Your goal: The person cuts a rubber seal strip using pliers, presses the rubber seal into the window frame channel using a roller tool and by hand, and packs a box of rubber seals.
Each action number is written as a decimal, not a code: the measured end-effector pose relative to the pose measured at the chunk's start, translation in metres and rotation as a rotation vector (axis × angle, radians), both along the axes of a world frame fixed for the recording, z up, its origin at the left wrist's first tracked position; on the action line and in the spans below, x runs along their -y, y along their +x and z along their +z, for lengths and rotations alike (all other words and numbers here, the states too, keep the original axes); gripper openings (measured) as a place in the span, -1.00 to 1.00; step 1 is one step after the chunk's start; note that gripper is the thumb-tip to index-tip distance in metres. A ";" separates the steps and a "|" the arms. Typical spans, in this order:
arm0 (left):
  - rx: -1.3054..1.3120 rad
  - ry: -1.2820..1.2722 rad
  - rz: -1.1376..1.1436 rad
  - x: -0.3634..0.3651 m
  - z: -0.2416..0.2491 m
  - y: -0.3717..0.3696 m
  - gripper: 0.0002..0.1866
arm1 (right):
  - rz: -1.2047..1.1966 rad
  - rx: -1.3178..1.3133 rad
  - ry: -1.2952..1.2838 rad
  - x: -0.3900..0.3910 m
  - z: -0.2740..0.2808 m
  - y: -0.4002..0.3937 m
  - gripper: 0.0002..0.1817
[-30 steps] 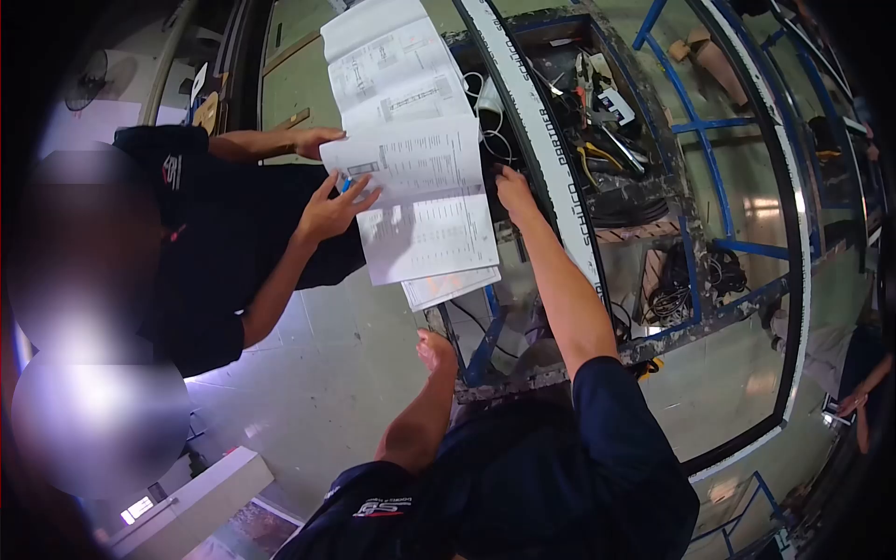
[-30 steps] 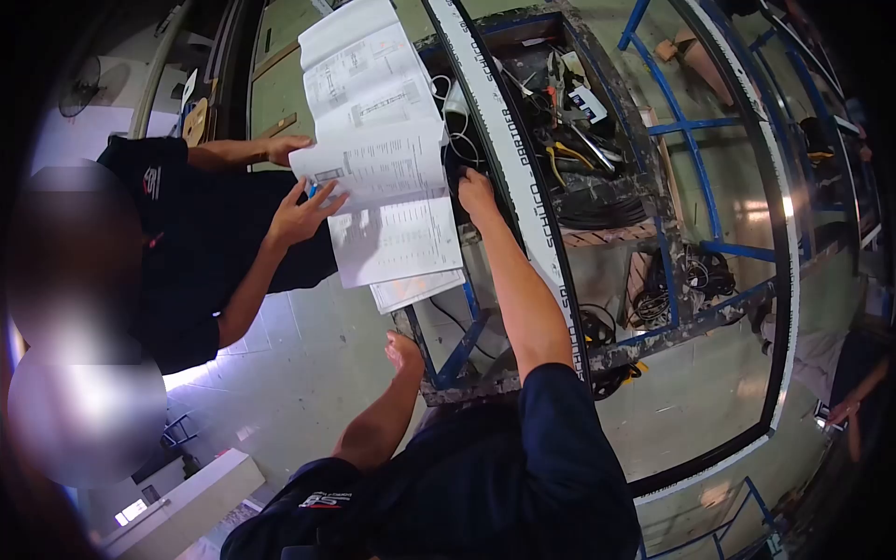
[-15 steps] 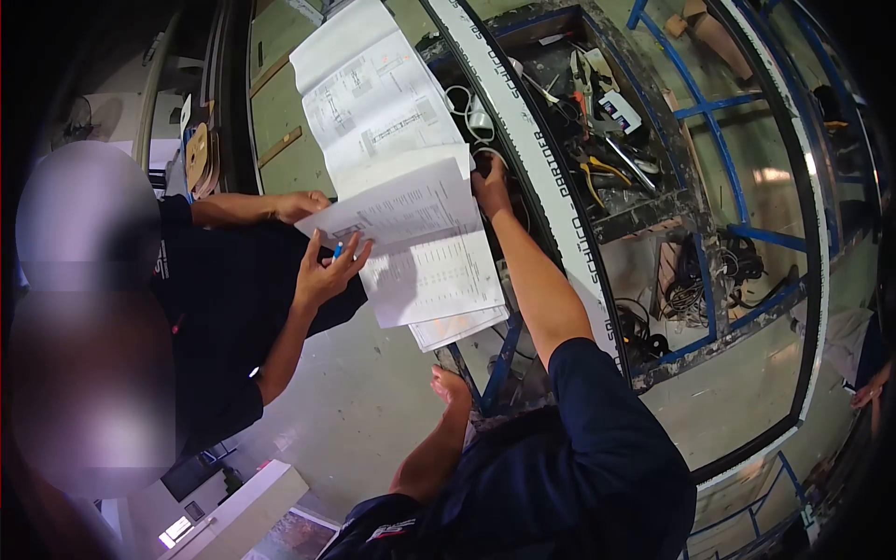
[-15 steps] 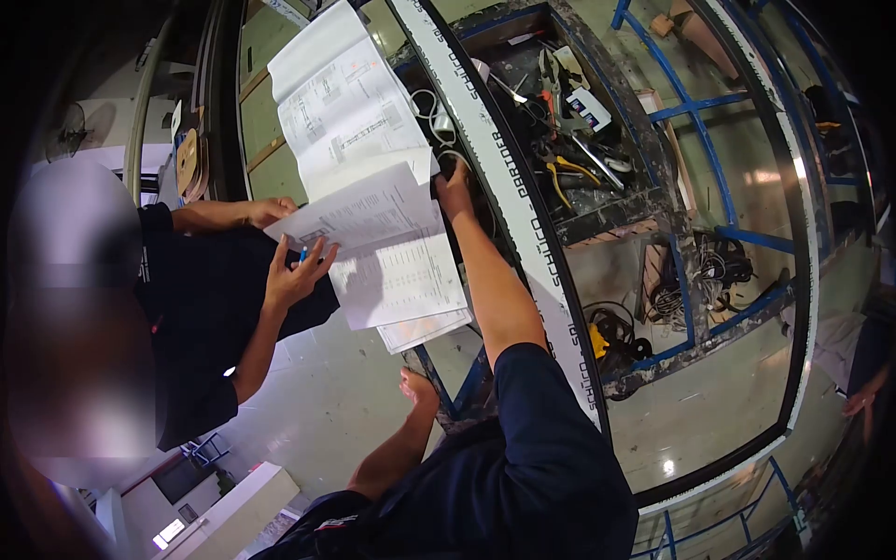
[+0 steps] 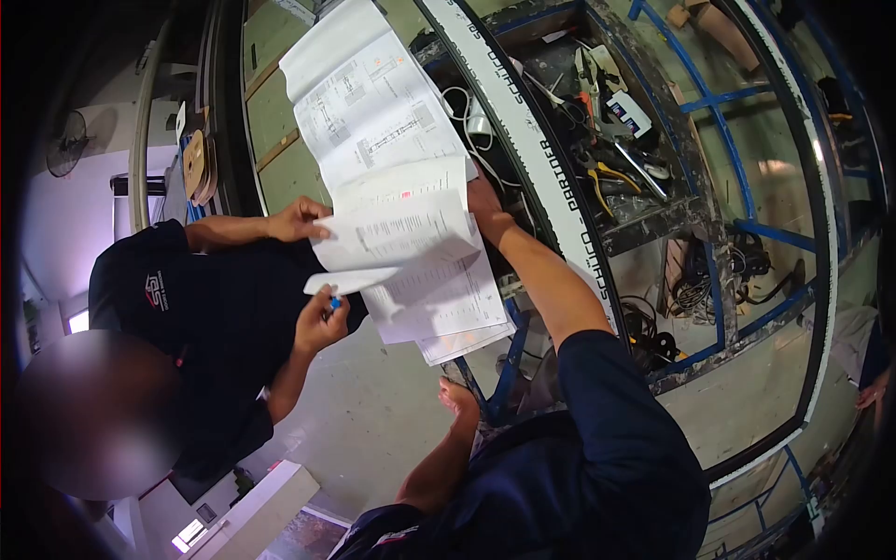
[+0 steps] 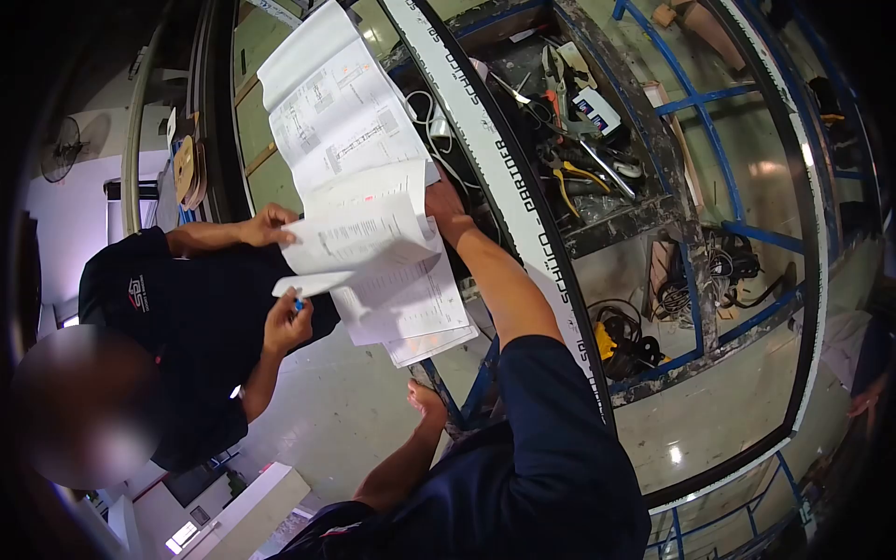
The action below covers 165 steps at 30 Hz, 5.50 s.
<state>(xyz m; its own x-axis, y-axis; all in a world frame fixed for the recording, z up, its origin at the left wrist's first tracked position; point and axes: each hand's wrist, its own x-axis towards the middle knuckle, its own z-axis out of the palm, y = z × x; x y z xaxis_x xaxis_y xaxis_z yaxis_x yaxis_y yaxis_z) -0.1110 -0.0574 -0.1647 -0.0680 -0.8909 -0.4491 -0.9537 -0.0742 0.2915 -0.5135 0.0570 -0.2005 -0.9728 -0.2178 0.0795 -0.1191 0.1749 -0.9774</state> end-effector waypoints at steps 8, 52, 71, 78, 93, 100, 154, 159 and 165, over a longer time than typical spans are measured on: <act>-0.047 -0.115 0.013 -0.002 -0.007 0.001 -0.28 | 0.100 0.306 -0.200 0.010 0.009 -0.035 -0.48; -0.165 -0.133 0.009 -0.009 0.005 -0.008 -0.32 | -0.196 -0.156 0.500 -0.032 0.020 0.063 -0.62; -0.026 -0.088 -0.129 -0.004 0.011 -0.001 -0.34 | 0.155 -0.085 1.421 -0.267 0.029 0.037 -0.78; -0.017 0.033 -0.058 -0.010 0.036 -0.013 -0.31 | 0.412 -0.044 1.483 -0.267 0.030 0.025 -0.76; 0.058 -0.042 -0.205 -0.004 0.017 -0.001 -0.39 | 0.784 0.275 1.581 -0.267 0.126 0.015 -0.51; 0.048 0.022 -0.169 -0.006 0.034 -0.008 -0.36 | 0.403 0.451 0.671 -0.307 0.172 0.028 -0.72; -0.587 1.418 -0.187 -0.414 0.027 0.611 -0.70 | -0.502 0.566 -0.149 -0.518 0.222 1.088 -0.63; -0.713 1.198 -0.088 -0.440 0.034 0.611 -0.72 | -0.189 0.439 0.174 -0.541 0.201 1.039 -0.66; -0.862 0.933 0.055 -0.471 0.028 0.615 -0.75 | 0.139 0.336 0.448 -0.549 0.223 0.999 -0.65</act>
<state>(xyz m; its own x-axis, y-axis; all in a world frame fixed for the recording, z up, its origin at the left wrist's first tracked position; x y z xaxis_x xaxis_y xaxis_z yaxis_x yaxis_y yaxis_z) 0.5043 0.4133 -0.1365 -0.6223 -0.2723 -0.7339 -0.4711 -0.6185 0.6290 0.4857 0.6058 0.0228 -0.8883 -0.2869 -0.3587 0.1340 0.5851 -0.7998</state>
